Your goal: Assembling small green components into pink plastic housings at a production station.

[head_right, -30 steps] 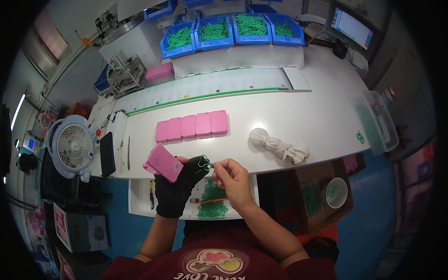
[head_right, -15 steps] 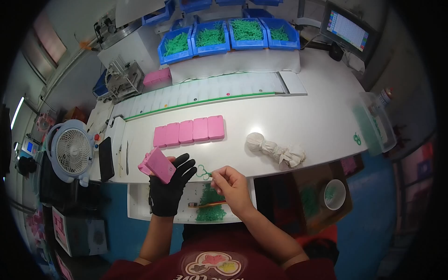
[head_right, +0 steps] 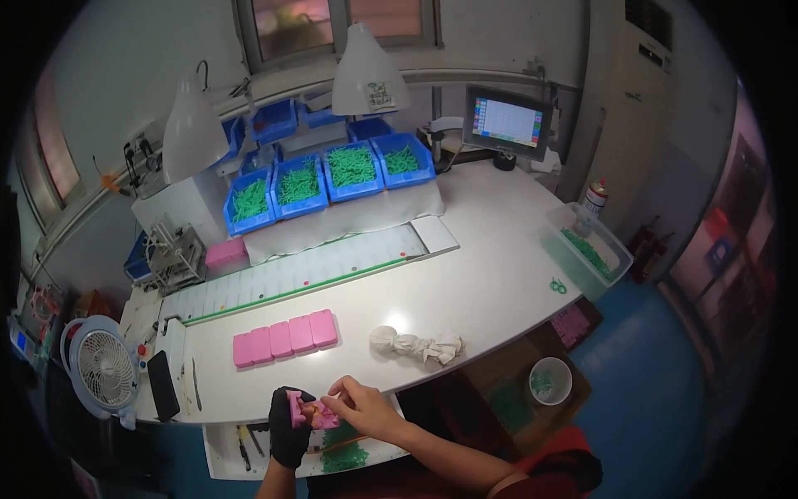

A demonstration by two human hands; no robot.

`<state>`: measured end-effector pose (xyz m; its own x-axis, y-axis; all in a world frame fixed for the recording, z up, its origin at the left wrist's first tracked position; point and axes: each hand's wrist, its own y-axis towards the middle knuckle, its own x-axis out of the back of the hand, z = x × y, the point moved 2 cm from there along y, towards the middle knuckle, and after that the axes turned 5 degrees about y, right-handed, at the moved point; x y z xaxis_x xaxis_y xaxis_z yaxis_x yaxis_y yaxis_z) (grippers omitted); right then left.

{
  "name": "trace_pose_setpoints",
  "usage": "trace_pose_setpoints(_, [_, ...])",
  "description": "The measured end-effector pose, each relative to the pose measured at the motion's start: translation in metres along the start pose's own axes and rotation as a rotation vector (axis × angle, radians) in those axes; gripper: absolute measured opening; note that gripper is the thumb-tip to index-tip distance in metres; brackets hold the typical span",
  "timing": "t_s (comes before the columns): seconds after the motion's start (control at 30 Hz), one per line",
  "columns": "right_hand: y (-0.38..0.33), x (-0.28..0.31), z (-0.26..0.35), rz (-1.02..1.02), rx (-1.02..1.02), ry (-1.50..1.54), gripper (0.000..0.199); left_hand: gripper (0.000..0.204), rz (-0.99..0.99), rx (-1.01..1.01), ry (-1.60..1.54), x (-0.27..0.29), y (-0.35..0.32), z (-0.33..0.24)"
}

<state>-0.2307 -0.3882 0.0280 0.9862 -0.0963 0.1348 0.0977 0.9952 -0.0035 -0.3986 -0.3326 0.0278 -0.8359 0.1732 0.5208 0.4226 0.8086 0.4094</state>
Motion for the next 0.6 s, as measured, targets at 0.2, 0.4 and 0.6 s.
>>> trace_pose_setpoints(0.2, [0.002, 0.004, -0.025, 0.173, -0.032, 0.119, 0.029, 0.025, 0.039, 0.002, -0.373, -0.016, 0.003, 0.008])
trace_pose_setpoints(0.4, [0.001, 0.025, -0.027, 0.184, -0.087, 0.386, 0.026, 0.034, 0.257, 0.040, -0.374, -0.017, 0.011, -0.025])
trace_pose_setpoints(0.6, [0.000, 0.028, -0.013, 0.125, -0.034, 0.144, 0.030, 0.026, 0.221, -0.073, -0.241, -0.023, 0.011, -0.028])
